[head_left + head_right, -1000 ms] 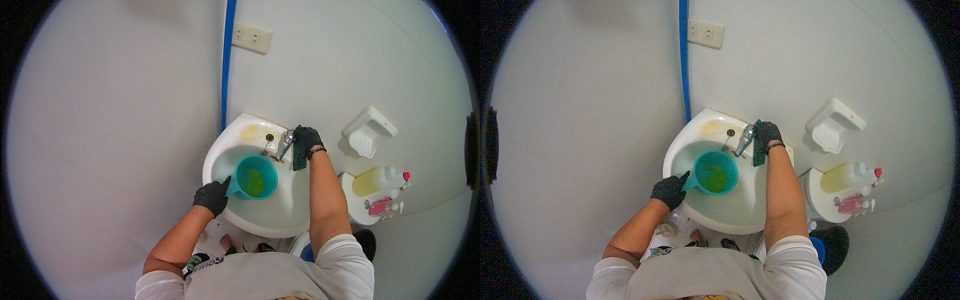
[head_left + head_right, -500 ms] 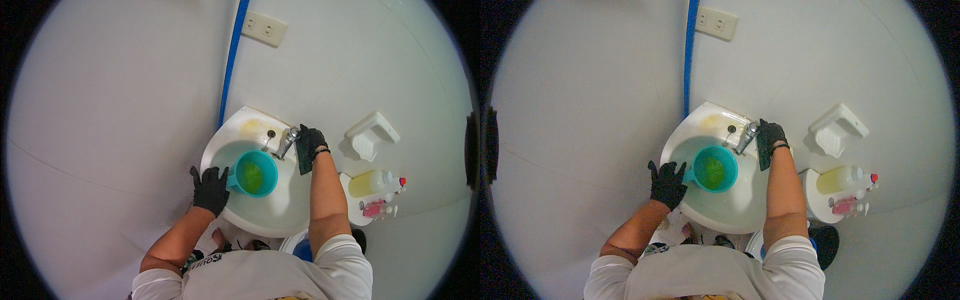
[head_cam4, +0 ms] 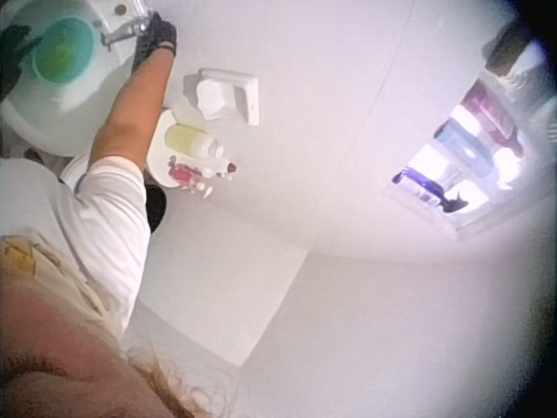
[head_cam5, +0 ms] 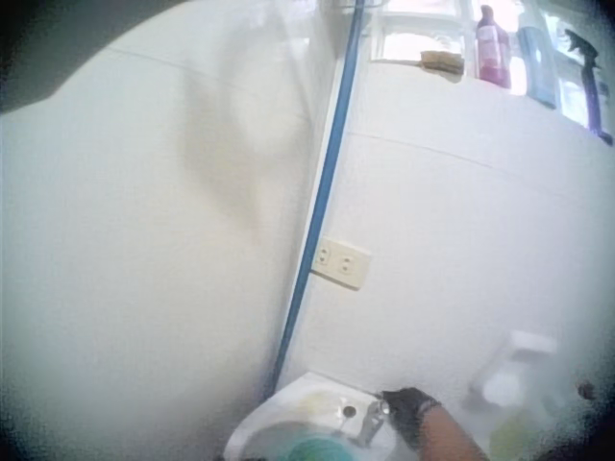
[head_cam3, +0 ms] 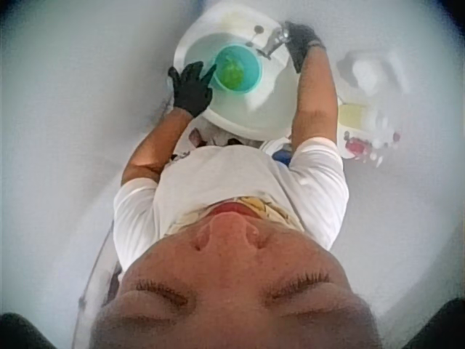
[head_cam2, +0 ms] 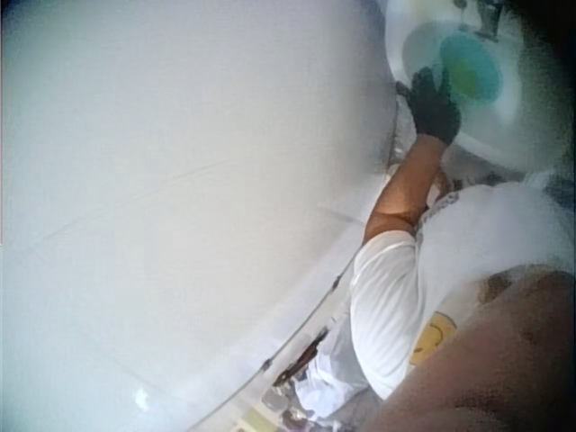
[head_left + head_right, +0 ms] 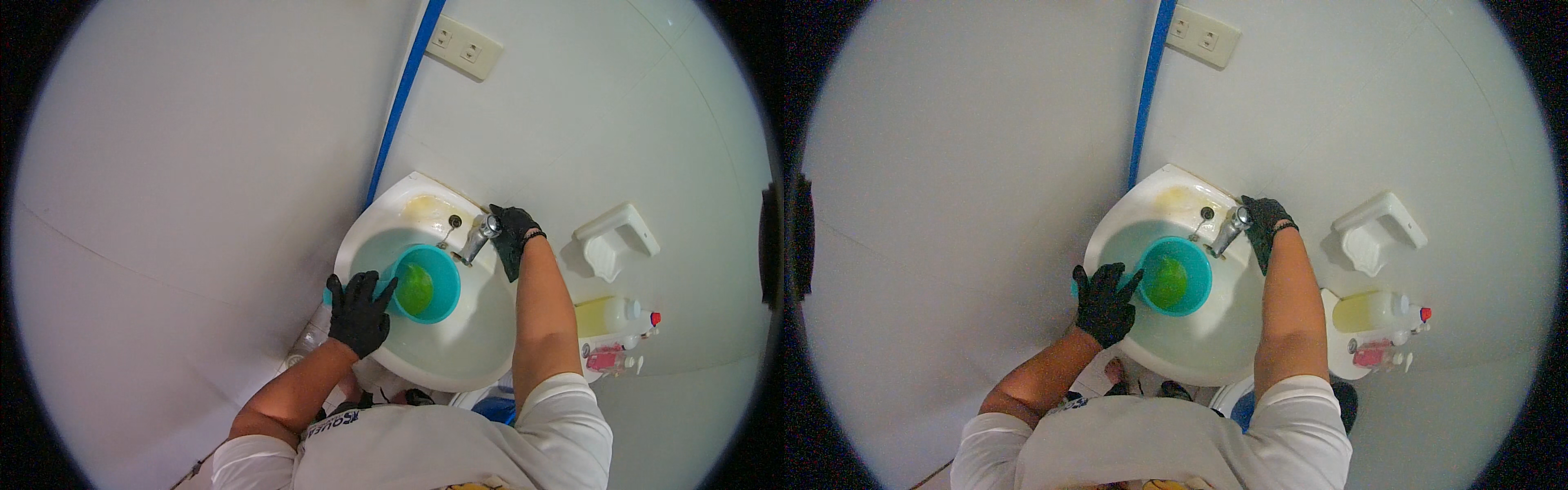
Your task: The person cleans a bathroom sink and surrounding surfaces using a green liquid, a sponge, and a cloth. They wipe the sink basin, faucet, soap dispenser, and wall-mounted soap dish, then rinse the sponge and cloth under running water.
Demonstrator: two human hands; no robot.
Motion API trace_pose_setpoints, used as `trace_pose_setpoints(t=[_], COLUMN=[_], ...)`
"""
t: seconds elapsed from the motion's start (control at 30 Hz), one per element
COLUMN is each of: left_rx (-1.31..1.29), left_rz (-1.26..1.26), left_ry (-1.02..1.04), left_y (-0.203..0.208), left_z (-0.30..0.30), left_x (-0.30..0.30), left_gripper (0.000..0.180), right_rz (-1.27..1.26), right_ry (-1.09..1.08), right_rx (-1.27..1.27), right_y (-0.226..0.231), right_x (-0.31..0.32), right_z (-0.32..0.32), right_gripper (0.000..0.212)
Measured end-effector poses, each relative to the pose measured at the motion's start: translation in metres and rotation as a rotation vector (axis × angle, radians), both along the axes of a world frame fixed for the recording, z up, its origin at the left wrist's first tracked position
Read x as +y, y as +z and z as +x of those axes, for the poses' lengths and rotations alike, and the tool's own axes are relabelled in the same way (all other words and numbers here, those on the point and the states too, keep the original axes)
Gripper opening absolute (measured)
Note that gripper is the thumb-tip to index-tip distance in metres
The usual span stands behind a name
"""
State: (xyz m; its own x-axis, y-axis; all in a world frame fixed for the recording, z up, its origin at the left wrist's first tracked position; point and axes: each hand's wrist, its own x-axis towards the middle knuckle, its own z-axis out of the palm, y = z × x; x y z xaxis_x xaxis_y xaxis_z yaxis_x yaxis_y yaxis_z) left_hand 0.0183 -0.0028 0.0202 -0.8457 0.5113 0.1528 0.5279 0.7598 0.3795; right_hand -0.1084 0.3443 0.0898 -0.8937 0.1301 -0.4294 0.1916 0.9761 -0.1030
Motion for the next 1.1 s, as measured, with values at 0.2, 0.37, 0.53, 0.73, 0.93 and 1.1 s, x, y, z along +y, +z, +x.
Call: trace_pose_setpoints(t=[0.2,0.37,0.53,0.73,0.93,1.1], left_rx=[-0.005,0.047,0.076,0.013,0.059,0.078], left_rz=[0.008,0.012,0.027,0.018,0.040,0.066], left_ry=[-0.007,-0.006,-0.006,0.019,0.018,0.054], left_y=[-0.001,-0.007,-0.004,-0.008,-0.007,-0.009], left_z=[0.000,0.001,-0.002,0.000,-0.001,-0.001], left_x=[0.001,-0.001,0.001,0.001,0.002,-0.004], left_gripper=[0.063,0.065,0.064,0.065,0.063,0.065], right_rz=[0.180,-0.203,-0.027,0.015,0.043,0.163], right_ry=[0.304,-0.102,0.063,0.180,0.199,0.423], right_rx=[0.273,0.202,-0.007,0.060,-0.048,-0.056], right_y=[-0.015,0.001,0.015,-0.008,-0.025,0.025], right_x=[0.023,-0.004,-0.012,0.006,0.013,-0.038], right_z=[0.002,0.004,0.002,-0.015,-0.033,-0.022], right_gripper=[0.048,0.036,0.033,0.039,0.047,0.042])
